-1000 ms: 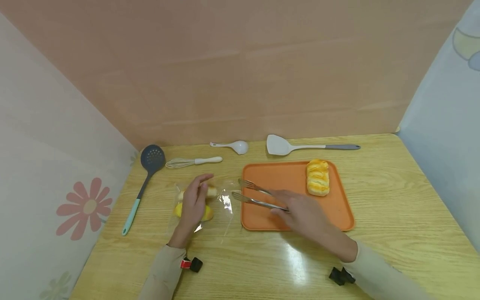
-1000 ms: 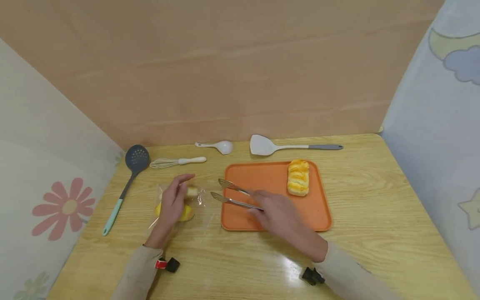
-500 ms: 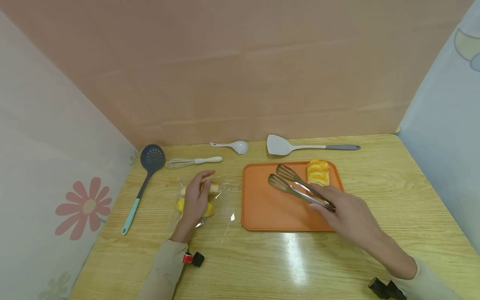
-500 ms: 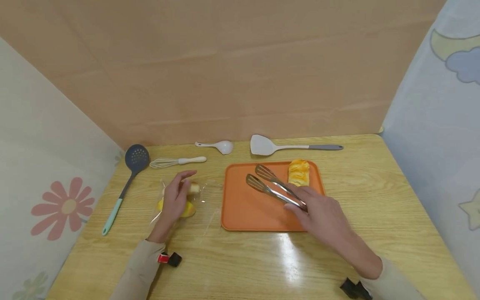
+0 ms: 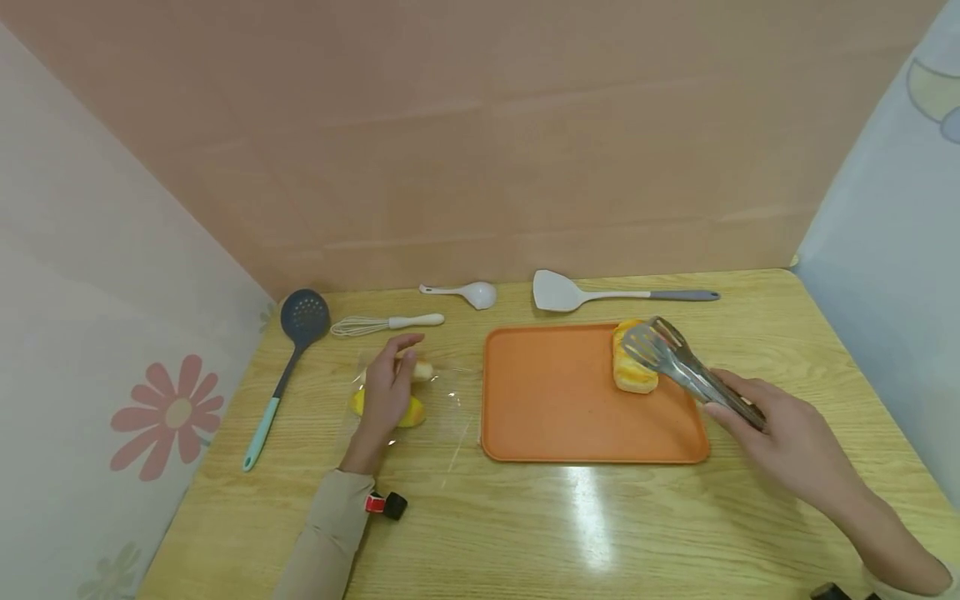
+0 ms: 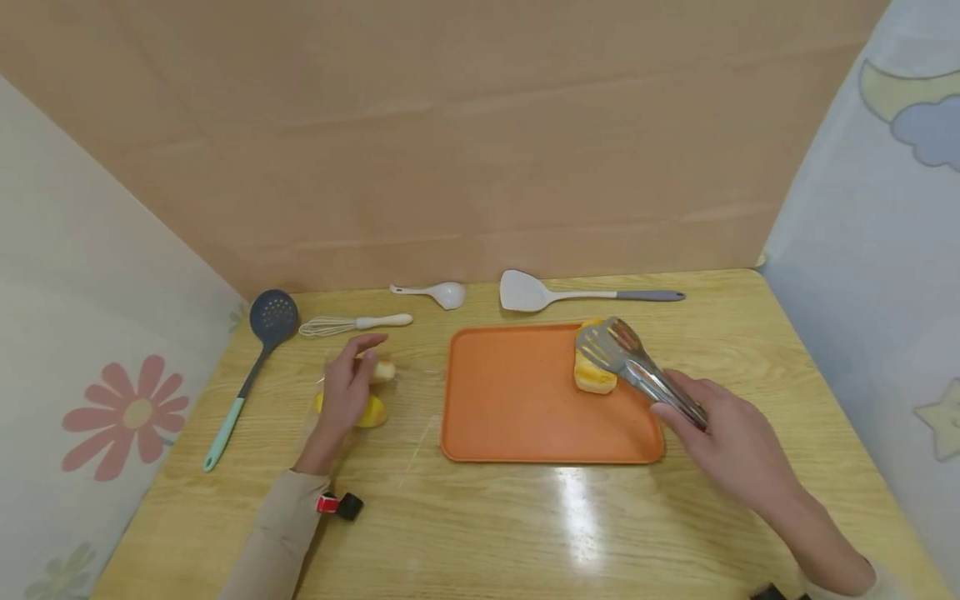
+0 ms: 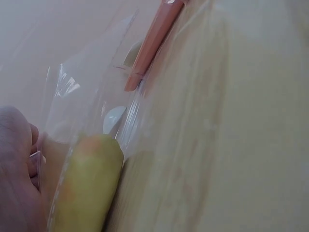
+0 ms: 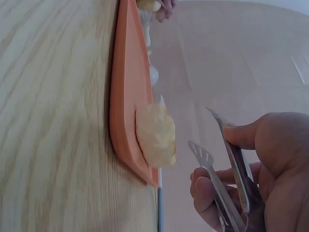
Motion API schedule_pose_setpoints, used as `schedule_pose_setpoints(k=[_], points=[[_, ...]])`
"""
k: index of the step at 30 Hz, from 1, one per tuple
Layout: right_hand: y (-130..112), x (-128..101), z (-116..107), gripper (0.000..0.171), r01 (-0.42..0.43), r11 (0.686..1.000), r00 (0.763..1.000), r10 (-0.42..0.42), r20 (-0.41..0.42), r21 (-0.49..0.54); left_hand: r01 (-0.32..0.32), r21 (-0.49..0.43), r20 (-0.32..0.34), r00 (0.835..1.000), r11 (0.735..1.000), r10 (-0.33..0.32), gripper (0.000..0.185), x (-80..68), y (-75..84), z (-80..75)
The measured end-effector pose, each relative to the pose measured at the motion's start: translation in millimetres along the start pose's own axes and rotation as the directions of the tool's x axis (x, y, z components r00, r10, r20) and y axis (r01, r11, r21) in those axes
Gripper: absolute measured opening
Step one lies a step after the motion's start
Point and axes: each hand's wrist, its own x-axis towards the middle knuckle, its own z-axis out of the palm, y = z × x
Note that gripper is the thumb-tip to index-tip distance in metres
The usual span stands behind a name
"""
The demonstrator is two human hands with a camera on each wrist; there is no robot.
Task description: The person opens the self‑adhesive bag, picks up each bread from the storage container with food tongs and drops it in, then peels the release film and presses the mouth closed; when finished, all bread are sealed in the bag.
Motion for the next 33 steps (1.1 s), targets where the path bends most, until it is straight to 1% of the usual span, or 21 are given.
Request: schedule_pose_setpoints(k=[3,5,7,11,16,19,21,23,25,27,29,30,33], points=[[9.0,-2.4,-7.1,0.053,-0.072,0.997,0.997,0.071,0.025,0.025,0.033,0.010,0.000,0.999,0.999,-0.033,0.029,1.6,2.2,-3.4],[14.3,-3.6,-10.2,0.054,-0.121,0.991,0.991,0.118,0.067,0.050,0.058,0.002,-0.007,0.998,0.998,-0.058,0.028,2.6,2.8,-5.2],[19.2,-4.5,-12.1,0.055,-0.170,0.982,0.979,0.158,0.129,0.084,0.084,-0.011,-0.017,0.996,0.996,-0.084,0.029,3.2,3.1,-6.7],[27.2,-5.0,-12.6,0.058,-0.246,0.956,0.946,0.200,0.255,0.163,0.087,-0.041,-0.039,0.995,0.995,-0.088,0.030,3.1,3.2,-8.0],[34.0,-5.0,-10.7,0.060,-0.284,0.925,0.922,0.192,0.337,0.251,0.043,-0.053,-0.037,0.998,0.998,-0.045,0.030,2.3,5.7,-8.7],[36.2,-4.0,-10.1,0.061,-0.303,0.911,0.907,0.184,0.379,0.281,-0.038,-0.015,-0.023,0.999,0.999,0.037,0.033,2.2,7.5,-9.7],[37.4,-2.3,-9.7,0.061,-0.306,0.906,0.901,0.176,0.397,0.292,-0.097,0.017,-0.013,0.995,0.995,0.097,0.035,0.9,9.4,-10.7],[38.2,-0.5,-9.4,0.061,-0.301,0.905,0.899,0.164,0.405,0.300,-0.141,0.037,0.006,0.990,0.989,0.141,0.035,-1.8,12.6,-12.3],[38.9,1.3,-8.9,0.060,-0.292,0.906,0.901,0.154,0.406,0.305,-0.150,0.045,0.028,0.988,0.988,0.149,0.034,-6.3,16.9,-14.3],[39.3,2.9,-8.6,0.059,-0.291,0.905,0.901,0.149,0.407,0.312,-0.145,0.052,0.049,0.989,0.988,0.142,0.033,-12.0,20.8,-16.0],[39.4,3.9,-8.2,0.060,-0.293,0.902,0.900,0.147,0.411,0.319,-0.156,0.074,0.058,0.987,0.985,0.152,0.035,-18.6,8.9,-14.7],[39.2,4.4,-8.0,0.060,-0.296,0.900,0.899,0.149,0.412,0.320,-0.154,0.089,0.064,0.987,0.984,0.149,0.038,-21.6,7.3,-14.3],[38.5,4.3,-6.5,0.060,-0.307,0.898,0.897,0.162,0.411,0.315,-0.164,0.157,0.094,0.984,0.974,0.150,0.047,-30.5,-14.1,-9.8]])
